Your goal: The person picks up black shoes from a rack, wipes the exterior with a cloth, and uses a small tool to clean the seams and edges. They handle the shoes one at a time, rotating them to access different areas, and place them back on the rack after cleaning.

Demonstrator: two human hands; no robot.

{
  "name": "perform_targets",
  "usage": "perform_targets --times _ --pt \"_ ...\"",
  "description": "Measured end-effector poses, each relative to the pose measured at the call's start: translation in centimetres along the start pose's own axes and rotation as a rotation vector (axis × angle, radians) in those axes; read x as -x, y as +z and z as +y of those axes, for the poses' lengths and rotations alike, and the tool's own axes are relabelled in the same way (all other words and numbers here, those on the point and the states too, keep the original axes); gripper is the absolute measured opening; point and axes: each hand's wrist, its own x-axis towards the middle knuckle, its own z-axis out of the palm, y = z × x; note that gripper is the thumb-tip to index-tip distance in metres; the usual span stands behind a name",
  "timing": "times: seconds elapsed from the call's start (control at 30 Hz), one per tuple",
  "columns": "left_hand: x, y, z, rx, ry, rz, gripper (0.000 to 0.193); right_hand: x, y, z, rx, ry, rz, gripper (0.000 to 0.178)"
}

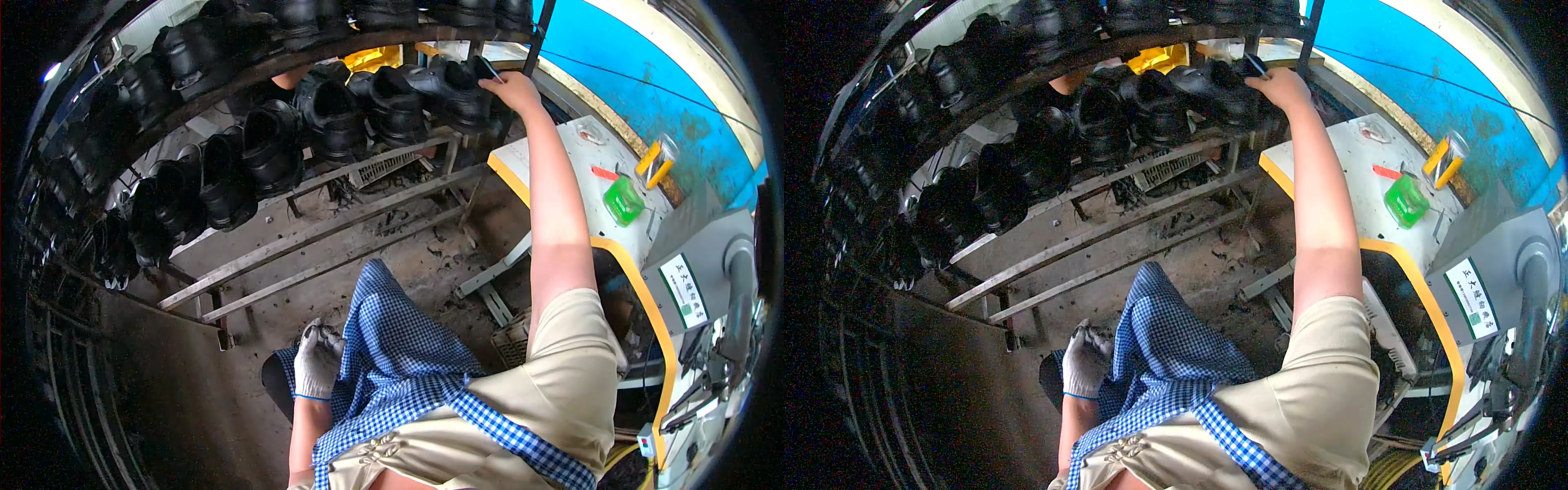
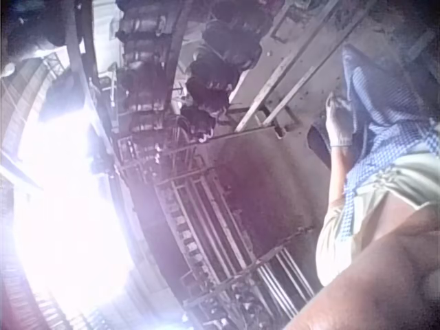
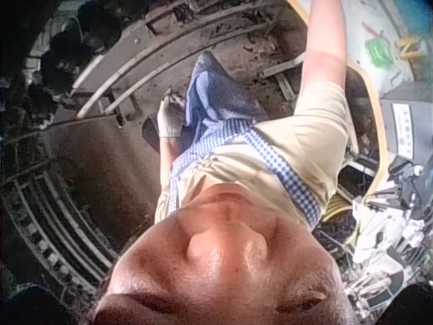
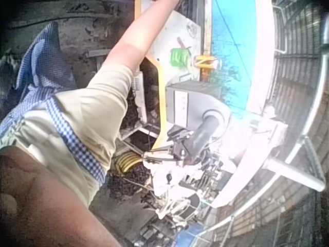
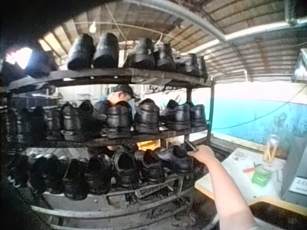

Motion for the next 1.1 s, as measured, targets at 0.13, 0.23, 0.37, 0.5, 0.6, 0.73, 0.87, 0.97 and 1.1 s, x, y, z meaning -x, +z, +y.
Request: perform_targets --times 0.13,0.23,0.37,0.5,0.6,0.73,0.87,0.97,1.1 --pt "-0.1 -0.5 0.1 -0.014 0.001 0.038 0.023 -0.8 -1.0 -0.3 0.138 -0.021 -0.140 0.054" --pt "0.0 -0.2 0.0 -0.023 -0.003 0.038 0.024 -1.9 -0.8 -2.0 0.287 -0.013 -0.195 0.057" --pt "-0.7 -0.7 -0.7 -0.014 -0.022 0.036 0.024 -3.3 1.8 -1.6 0.373 -0.049 -0.276 0.056" --pt "-0.5 0.0 -1.2 -0.044 -0.038 0.002 0.019 -2.1 2.9 0.3 0.190 -0.040 -0.316 0.048" --pt "-0.3 0.1 -0.9 -0.030 -0.048 0.002 0.018 1.2 2.8 0.3 0.147 -0.033 -0.172 0.037" --pt "-0.7 0.3 -0.8 -0.080 -0.046 -0.065 0.023 10.7 0.8 -2.4 0.154 -0.044 0.124 0.026" --pt "0.8 3.9 -0.1 -0.256 -0.015 -0.267 0.036 20.4 0.3 -3.9 0.217 -0.073 0.251 0.021" --pt "2.2 6.2 0.0 -0.410 -0.077 -0.493 0.048 26.8 1.1 -2.3 0.177 -0.108 0.287 0.023" --pt "2.8 6.6 0.5 -0.646 -0.245 -0.876 0.057 33.4 5.3 -1.0 0.032 -0.293 0.355 0.030"
